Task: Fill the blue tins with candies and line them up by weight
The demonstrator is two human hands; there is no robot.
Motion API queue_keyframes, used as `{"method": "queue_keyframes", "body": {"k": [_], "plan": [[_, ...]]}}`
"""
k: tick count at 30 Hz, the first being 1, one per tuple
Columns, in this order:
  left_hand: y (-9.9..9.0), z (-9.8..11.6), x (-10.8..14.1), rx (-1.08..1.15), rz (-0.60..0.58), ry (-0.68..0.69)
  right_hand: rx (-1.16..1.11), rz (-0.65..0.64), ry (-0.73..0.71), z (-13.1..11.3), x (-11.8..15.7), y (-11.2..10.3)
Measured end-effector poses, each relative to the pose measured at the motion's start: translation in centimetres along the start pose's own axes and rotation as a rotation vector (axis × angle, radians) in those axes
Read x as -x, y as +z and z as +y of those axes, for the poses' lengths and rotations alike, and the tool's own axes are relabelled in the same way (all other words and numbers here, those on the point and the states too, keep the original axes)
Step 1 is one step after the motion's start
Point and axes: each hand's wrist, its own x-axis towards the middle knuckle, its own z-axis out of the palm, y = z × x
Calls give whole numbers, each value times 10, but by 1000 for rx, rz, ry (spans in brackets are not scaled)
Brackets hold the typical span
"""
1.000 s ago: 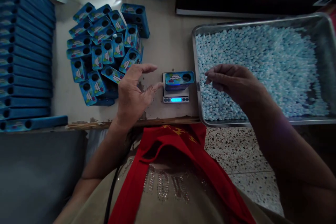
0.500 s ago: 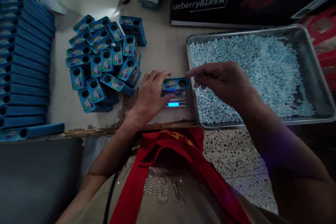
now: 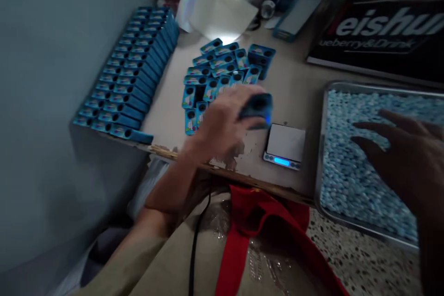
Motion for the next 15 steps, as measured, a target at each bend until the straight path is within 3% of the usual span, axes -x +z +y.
{"method": "queue_keyframes", "body": {"k": [2, 4, 7, 9, 11, 15], "plan": [[-70, -31, 11, -109, 82, -25, -126, -20, -117, -22, -5, 8], [-134, -72, 23, -188, 177, -110, -262, -70, -254, -62, -14, 12], [-200, -131, 41, -194, 185, -257, -224, -148, -478, -134, -38, 20], [-224, -155, 57, -127, 114, -349, -100, -183, -611, -173, -58, 27], [-234, -166, 75, -79, 22, -374, 11, -212, -721, -199, -77, 36], [-240, -170, 106, -142, -200, -295, 164, -275, -879, -221, -108, 54]]}}
